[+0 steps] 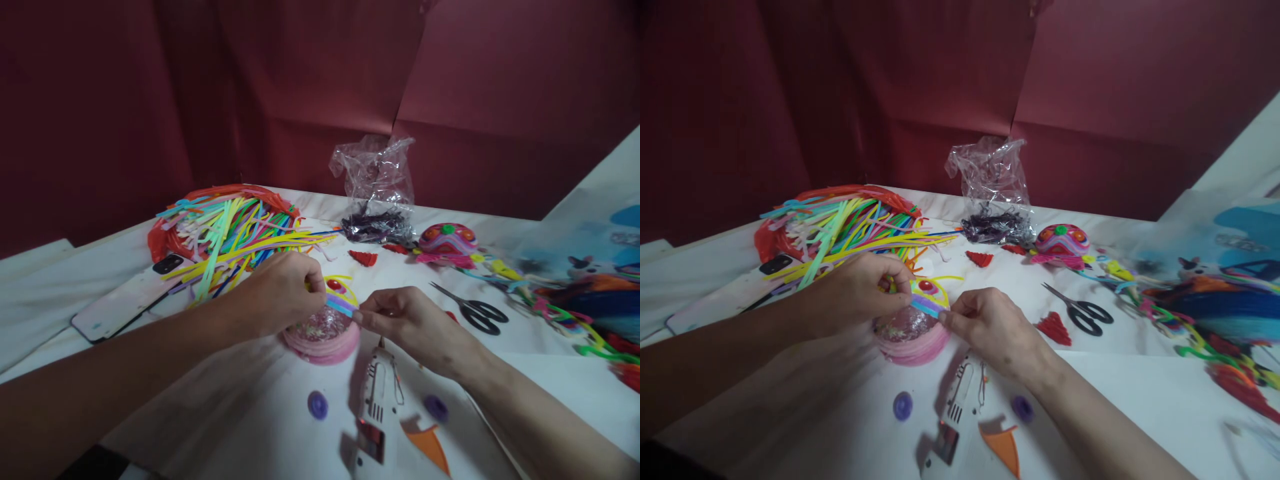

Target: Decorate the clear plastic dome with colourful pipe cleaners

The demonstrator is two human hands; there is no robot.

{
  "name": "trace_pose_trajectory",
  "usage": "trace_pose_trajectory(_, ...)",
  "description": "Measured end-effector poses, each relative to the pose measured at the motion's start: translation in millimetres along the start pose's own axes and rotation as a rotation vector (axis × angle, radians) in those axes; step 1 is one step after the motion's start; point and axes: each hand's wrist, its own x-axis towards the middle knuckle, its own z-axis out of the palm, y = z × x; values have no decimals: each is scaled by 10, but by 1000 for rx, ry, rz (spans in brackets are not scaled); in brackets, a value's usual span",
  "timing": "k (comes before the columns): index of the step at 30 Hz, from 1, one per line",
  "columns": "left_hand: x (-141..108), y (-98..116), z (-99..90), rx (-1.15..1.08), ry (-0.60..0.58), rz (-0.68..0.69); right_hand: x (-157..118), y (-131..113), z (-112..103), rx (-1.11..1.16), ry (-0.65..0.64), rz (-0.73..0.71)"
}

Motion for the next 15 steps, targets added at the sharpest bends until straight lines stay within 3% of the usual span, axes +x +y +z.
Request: trace_pose_trajectory(15,13,60,-5,50,11,0,-34,-48,-36,-48,-31,-8)
